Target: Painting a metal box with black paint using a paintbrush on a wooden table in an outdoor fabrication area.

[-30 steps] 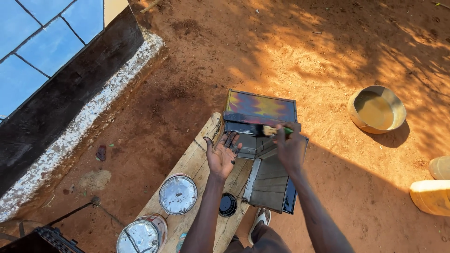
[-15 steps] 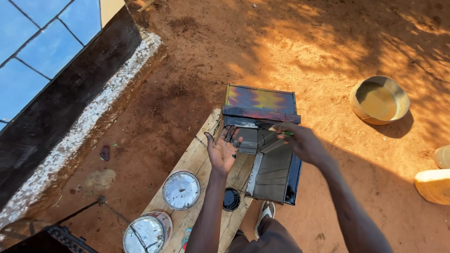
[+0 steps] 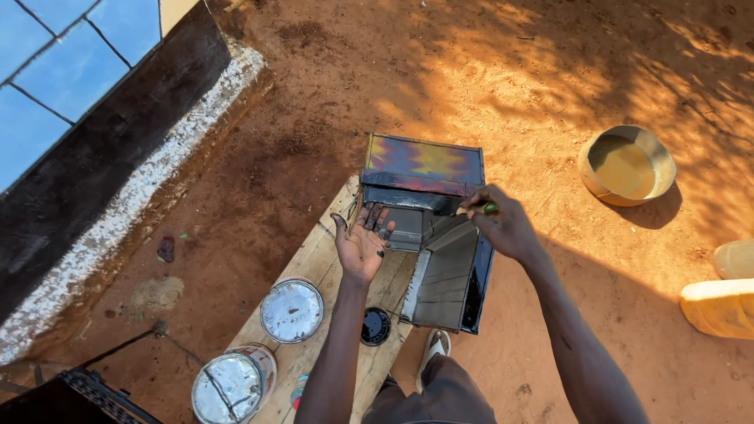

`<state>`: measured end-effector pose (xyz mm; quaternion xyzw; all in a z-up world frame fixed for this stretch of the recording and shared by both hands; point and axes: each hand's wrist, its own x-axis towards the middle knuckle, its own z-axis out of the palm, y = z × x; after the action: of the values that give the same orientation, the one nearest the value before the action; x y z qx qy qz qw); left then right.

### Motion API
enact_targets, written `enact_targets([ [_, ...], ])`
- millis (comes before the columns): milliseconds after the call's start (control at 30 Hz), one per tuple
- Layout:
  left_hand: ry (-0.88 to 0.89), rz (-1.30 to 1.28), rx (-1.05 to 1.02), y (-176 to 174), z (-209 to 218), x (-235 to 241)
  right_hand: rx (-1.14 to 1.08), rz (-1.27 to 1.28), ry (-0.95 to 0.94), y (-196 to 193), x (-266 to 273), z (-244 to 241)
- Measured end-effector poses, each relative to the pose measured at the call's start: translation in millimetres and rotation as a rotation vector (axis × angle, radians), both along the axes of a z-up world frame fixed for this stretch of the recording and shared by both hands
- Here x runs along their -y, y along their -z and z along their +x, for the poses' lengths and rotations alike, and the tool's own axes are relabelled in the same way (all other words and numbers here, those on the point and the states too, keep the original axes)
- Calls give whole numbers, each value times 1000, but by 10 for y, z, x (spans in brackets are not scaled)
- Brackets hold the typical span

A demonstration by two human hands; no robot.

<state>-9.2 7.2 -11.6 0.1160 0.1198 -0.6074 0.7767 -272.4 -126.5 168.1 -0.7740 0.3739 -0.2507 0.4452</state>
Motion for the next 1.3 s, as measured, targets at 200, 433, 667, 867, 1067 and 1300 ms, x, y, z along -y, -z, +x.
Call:
enact_targets([
  [200,-19,-5,47,-63,-90,55,257,63,-36,-20,-199,644],
  [433,-20,14,101,-156,-64,-19,-26,47,16,-14,174,-37],
  [667,-15,-9,138,-114,-90,49,29,-241,467,-262,-48,-339],
  [867,5,35,143,-160,-40,39,183,-69,380,136,-388,-5],
  [1067,5,44,133,-91,-41,40,339,-14,433,150,-147,-268],
  [1300,-22,31,94,-69,-50,41,453,25,477,111,-389,423],
])
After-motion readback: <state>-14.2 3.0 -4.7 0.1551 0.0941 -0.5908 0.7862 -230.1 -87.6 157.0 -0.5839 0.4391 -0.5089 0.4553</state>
